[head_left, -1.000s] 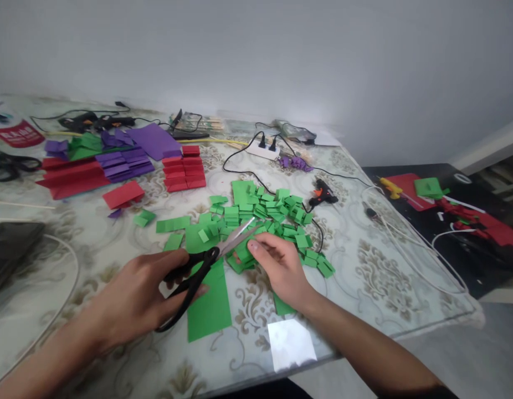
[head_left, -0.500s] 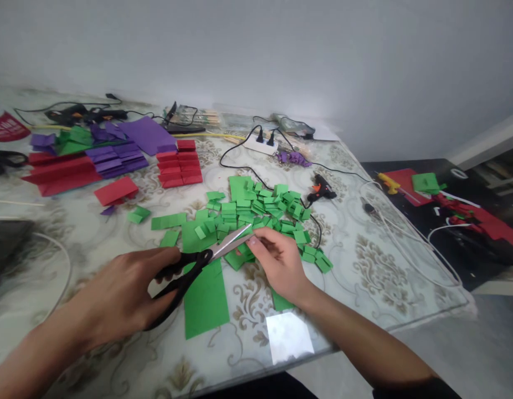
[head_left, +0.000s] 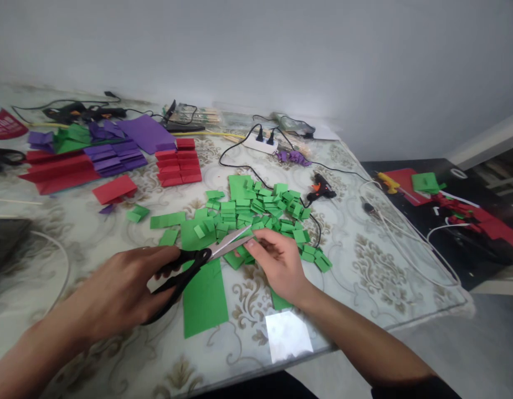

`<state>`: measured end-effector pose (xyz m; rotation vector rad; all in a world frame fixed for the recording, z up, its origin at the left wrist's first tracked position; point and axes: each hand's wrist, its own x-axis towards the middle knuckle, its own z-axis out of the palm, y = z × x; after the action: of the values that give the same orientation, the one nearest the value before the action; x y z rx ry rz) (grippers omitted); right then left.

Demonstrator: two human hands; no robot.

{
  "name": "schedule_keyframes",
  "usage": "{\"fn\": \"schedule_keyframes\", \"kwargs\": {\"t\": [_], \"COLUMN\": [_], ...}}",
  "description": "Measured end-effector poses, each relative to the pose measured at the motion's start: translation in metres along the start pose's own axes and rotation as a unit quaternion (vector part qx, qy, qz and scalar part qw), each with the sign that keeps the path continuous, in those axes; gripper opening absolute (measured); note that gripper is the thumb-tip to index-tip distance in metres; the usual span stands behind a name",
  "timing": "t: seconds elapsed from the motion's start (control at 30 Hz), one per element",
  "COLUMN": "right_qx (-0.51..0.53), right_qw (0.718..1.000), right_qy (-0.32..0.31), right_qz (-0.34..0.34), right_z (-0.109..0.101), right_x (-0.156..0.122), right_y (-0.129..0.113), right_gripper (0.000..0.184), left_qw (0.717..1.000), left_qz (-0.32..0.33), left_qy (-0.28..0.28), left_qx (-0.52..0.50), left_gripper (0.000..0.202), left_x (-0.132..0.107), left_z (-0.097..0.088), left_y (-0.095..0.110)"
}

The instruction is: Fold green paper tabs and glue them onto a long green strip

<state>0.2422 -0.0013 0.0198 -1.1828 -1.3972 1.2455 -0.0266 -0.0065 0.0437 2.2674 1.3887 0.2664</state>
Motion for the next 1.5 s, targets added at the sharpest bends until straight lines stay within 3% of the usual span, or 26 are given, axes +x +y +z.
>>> {"fn": "schedule_keyframes", "kwargs": {"t": [0.53,0.87,1.37,1.5], "right_qx": [0.012,-0.004,0.044,0.048], "right_qw": [1.000,1.000,0.999,0.999], "right_qy": [-0.009,0.005,-0.005,-0.005], "right_qz": [0.002,0.010,0.011,0.013], "right_z": [0.000,0.000,0.000,0.000], "right_x": [0.000,-0.001,0.000,0.000], "right_y": [-0.005,-0.003,-0.004,-0.002], "right_gripper": [0.026,0.030,0.025,0.025], "left_qw": [1.000,0.999,1.000,0.999], "left_qz": [0.025,-0.007,0.003,0.039], "left_qy": [0.001,0.026,0.030,0.033], "left_qx": [0.007,-0.030,0.003,0.012], "left_gripper": [0.022,0.020,0.018,0.018], "left_x": [0.001,0.000,-0.001,-0.002], "left_z": [0.001,0.000,0.003,0.006], "left_y": [-0.008,-0.001,-0.010,-0.020]}}
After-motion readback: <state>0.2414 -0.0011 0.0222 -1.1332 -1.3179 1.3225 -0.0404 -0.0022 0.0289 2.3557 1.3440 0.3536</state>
